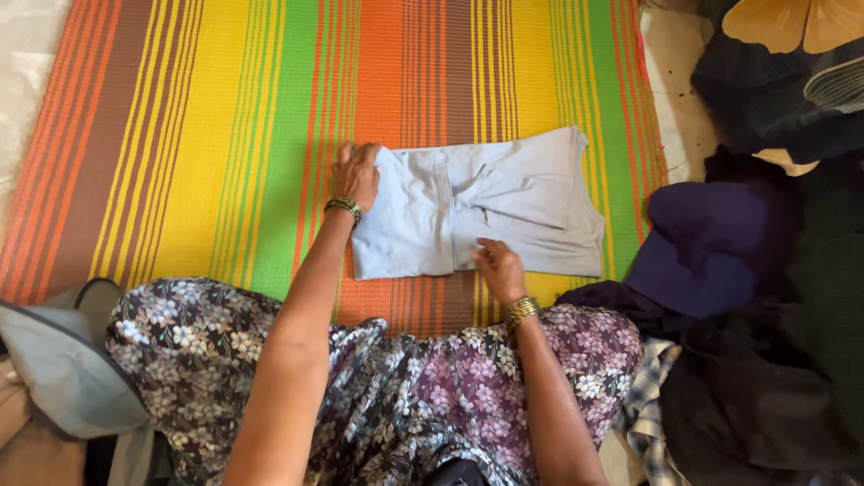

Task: The person sits on a mat and folds a white t-shirt by hand. They smooth the fabric, fold the sleeves and sides inward, and then fold the shirt into a compact rectangle before placing it into a bag.

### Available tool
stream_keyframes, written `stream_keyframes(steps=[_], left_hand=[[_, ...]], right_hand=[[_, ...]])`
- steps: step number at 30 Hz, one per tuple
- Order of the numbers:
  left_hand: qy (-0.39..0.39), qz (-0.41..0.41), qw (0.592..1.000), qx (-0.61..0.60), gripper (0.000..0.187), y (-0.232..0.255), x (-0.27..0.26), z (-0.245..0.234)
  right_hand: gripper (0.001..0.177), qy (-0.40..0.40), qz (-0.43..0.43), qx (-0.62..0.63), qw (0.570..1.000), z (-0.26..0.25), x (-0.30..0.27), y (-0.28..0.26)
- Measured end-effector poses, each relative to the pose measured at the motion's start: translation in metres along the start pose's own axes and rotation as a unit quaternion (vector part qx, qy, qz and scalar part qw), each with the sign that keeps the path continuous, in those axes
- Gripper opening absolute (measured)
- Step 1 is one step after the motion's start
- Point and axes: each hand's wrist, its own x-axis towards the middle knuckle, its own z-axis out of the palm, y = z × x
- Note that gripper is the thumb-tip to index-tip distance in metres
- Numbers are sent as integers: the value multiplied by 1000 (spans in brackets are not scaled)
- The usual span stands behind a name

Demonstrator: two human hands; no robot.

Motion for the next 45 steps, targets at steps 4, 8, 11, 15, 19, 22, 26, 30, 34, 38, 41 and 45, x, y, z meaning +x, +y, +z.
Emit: stream_keyframes(steps=[4, 8, 11, 15, 19, 22, 26, 30, 34, 38, 41, 45], left_hand=[[-24, -47, 998, -29, 42, -11, 12, -1], [-20, -36, 999, -24, 27, -40, 19, 0], [-8, -4, 999, -46, 18, -63, 19, 4], [51, -6, 998, -31, 12, -77, 14, 7], [106, -42, 993, 4, 22, -59, 7, 5], [142, -58, 988, -5, 39, -34, 4, -10], [155, -61, 986, 18, 43, 10, -6, -27], [-51, 0, 998, 48, 61, 42, -35, -27], [-182, 11, 981, 73, 69, 43, -61, -10], [-125, -110, 979, 121, 66, 16, -67, -2], [-101, -159, 977, 103, 66, 12, -85, -8], [-104, -94, 983, 119, 70, 36, -84, -1]], right_hand=[[58, -79, 63, 42, 994, 33, 10, -37], [70, -87, 91, -11, 992, 34, 11, -59], [65, -69, 82, 46, 993, 29, 11, -62], [61, -65, 70, 75, 993, 31, 15, -65], [59, -47, -6, -13, 999, 38, 17, -65], [52, -73, 53, -22, 996, 46, 23, -59], [50, -46, 14, -17, 999, 46, 20, -52], [48, -45, -2, -21, 999, 49, 18, -48], [42, -108, 85, -46, 989, 55, 19, -37], [41, -57, -39, -56, 996, 52, 8, -28], [42, -30, -84, -44, 995, 46, 7, -34], [47, -86, 6, -95, 992, 39, 7, -61]])
